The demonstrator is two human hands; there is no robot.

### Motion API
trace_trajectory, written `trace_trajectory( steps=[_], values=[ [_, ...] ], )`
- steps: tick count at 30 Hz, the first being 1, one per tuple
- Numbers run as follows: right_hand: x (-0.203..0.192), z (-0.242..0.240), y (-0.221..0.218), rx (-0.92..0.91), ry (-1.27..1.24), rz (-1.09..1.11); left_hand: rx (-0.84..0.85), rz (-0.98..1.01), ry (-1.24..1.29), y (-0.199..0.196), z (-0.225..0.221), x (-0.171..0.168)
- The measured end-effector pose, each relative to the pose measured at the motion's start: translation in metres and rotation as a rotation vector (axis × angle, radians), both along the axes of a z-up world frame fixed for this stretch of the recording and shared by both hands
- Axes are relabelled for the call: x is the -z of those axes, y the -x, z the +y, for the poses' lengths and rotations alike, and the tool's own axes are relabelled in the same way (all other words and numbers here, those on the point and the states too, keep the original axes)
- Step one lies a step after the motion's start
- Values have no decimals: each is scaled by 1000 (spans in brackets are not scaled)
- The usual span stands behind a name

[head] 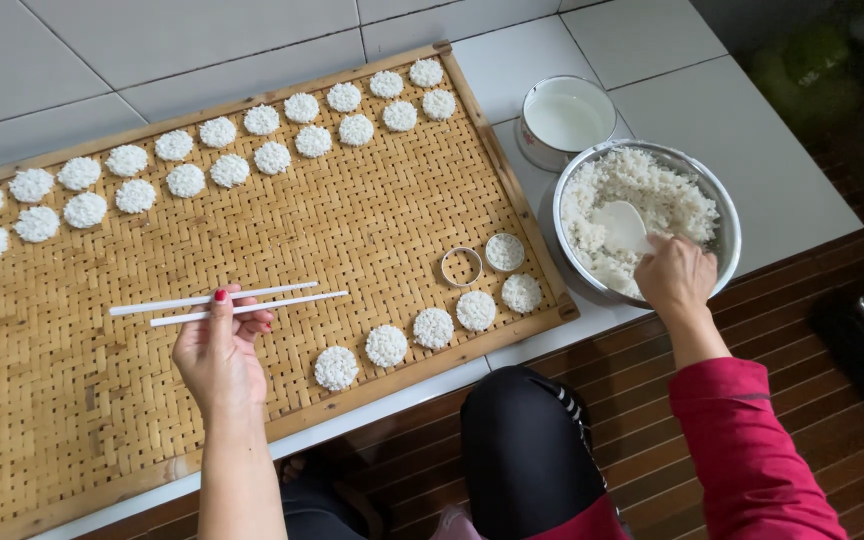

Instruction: Molding and arranging small rice cakes on a bamboo tray using a mold and spoon.

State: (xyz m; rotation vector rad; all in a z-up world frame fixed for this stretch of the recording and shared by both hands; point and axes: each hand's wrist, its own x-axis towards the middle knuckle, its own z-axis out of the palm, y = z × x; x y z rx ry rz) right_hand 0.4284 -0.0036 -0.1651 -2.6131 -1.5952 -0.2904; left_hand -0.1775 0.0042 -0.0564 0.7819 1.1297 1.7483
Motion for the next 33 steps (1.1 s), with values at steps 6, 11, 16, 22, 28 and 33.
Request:
trace_trajectory(
  steps=[6, 11, 16, 22, 28, 33],
  values=[
    [-2, -13, -6, 129, 3, 416, 0, -2, 5, 0, 0, -1],
    [-27, -22, 33, 61, -98, 511, 12, 13, -2, -3, -1, -3],
    [-14, -33, 37, -51, -233, 445, 5, 31, -4, 1, -1, 1],
    [-15, -39, 47, -369, -491, 75, 15, 10, -9, -1, 0, 1],
    [-30, -42, 55, -172, -424, 521, 10, 18, -14, 0, 1, 3],
    [-39, -40, 48, 28, -231, 680, 9, 19, 3, -1, 0, 0]
  ],
)
